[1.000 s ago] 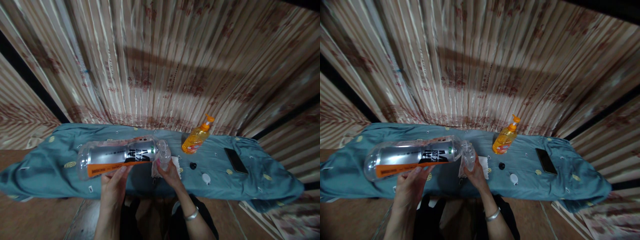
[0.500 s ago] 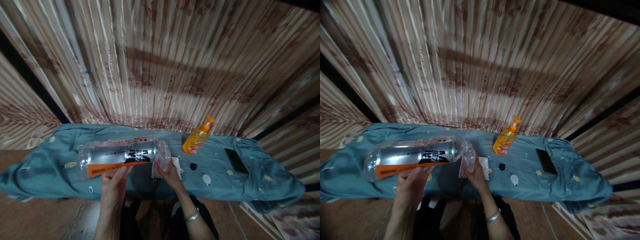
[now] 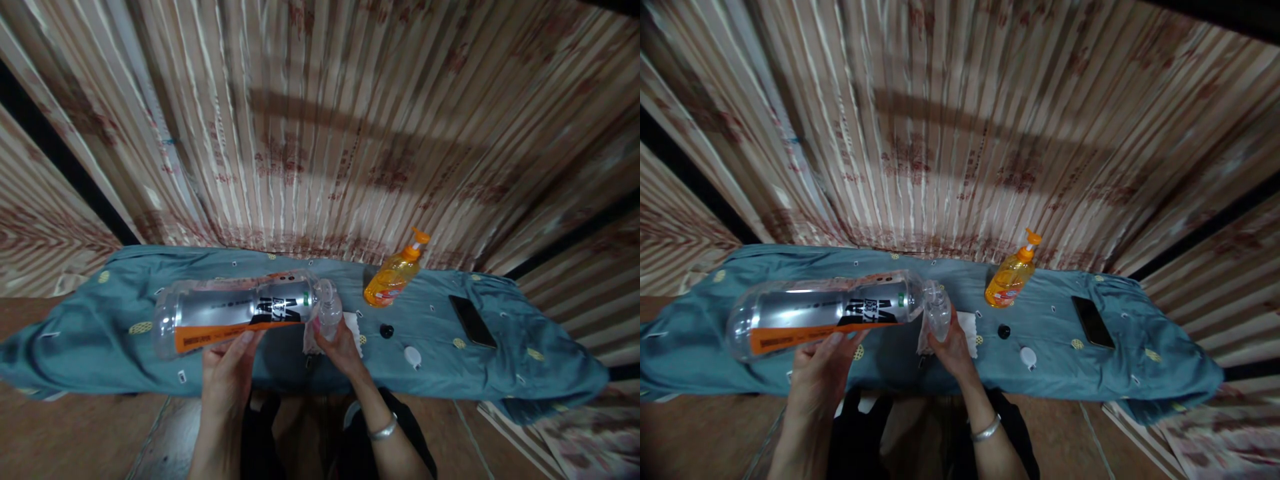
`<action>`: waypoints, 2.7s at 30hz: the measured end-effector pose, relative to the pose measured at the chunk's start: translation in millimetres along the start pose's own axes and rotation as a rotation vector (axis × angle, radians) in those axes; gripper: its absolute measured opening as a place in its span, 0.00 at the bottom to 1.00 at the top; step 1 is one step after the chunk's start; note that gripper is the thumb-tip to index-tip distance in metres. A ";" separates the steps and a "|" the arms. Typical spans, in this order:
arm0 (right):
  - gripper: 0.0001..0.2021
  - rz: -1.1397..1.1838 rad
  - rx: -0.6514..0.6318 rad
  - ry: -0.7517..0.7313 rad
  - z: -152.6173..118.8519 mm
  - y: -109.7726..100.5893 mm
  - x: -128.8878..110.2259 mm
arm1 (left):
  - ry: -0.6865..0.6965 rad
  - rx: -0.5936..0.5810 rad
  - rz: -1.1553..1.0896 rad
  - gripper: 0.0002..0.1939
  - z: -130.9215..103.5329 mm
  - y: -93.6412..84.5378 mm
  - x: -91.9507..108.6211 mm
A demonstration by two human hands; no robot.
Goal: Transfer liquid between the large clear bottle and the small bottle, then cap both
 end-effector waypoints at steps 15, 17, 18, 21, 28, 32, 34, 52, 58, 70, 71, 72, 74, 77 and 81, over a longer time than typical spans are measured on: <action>0.27 0.002 -0.007 0.030 0.8 -1.0 -2.9 | 0.003 -0.031 0.001 0.26 -0.2 0.7 -1.7; 0.27 -0.006 -0.002 0.030 0.9 -1.1 -1.8 | 0.004 -0.034 -0.008 0.25 0.3 1.3 -2.2; 0.28 -0.006 -0.003 0.028 0.9 -0.9 -1.2 | 0.003 -0.031 -0.010 0.24 0.6 1.2 -2.6; 0.28 0.006 -0.010 0.031 0.8 0.0 0.3 | 0.007 -0.026 -0.011 0.22 1.1 0.6 -3.8; 0.29 0.007 -0.007 0.047 0.5 -0.2 0.8 | 0.001 -0.027 -0.010 0.22 -0.1 3.9 -1.2; 0.27 -0.011 0.001 0.035 0.4 0.1 1.5 | 0.001 -0.060 -0.012 0.26 -1.1 7.0 0.1; 0.26 -0.027 0.015 0.037 0.0 0.1 1.9 | -0.007 -0.094 -0.011 0.28 -1.4 7.1 -1.4; 0.27 -0.054 0.041 0.095 -2.7 -4.2 2.1 | -0.036 -0.082 -0.015 0.28 -2.0 8.2 -2.8; 0.25 -0.053 0.032 0.059 -3.0 -5.5 0.1 | -0.017 -0.056 -0.035 0.25 -3.6 5.8 -2.4; 0.28 -0.050 -0.002 0.016 -3.6 -2.8 -4.2 | -0.009 -0.043 -0.061 0.24 -3.2 4.0 -3.6; 0.28 -0.045 -0.006 0.008 -3.8 -2.9 -4.7 | -0.012 -0.042 -0.062 0.25 -3.5 4.8 -3.2; 0.28 -0.042 -0.009 0.005 -4.1 -3.0 -4.8 | -0.017 -0.042 -0.061 0.25 -3.8 5.7 -2.9; 0.28 -0.045 -0.014 0.005 -4.8 -3.1 -4.2 | -0.021 -0.040 -0.054 0.24 -4.2 6.9 -2.5; 0.31 -0.052 -0.015 -0.002 -5.1 -3.7 -3.7 | -0.017 -0.049 -0.034 0.23 -3.8 7.1 -2.6; 0.33 -0.054 -0.014 0.017 -4.1 -5.0 -3.0 | -0.013 -0.065 -0.014 0.27 -2.8 5.4 -4.1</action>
Point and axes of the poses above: each hand's wrist, its own z-axis towards the middle knuckle, its own y-axis out of the palm, x = y × z, the point moved 6 cm from there along z, towards the middle knuckle, and after that the axes turned 4 degrees about -x, right-handed, at the moved point
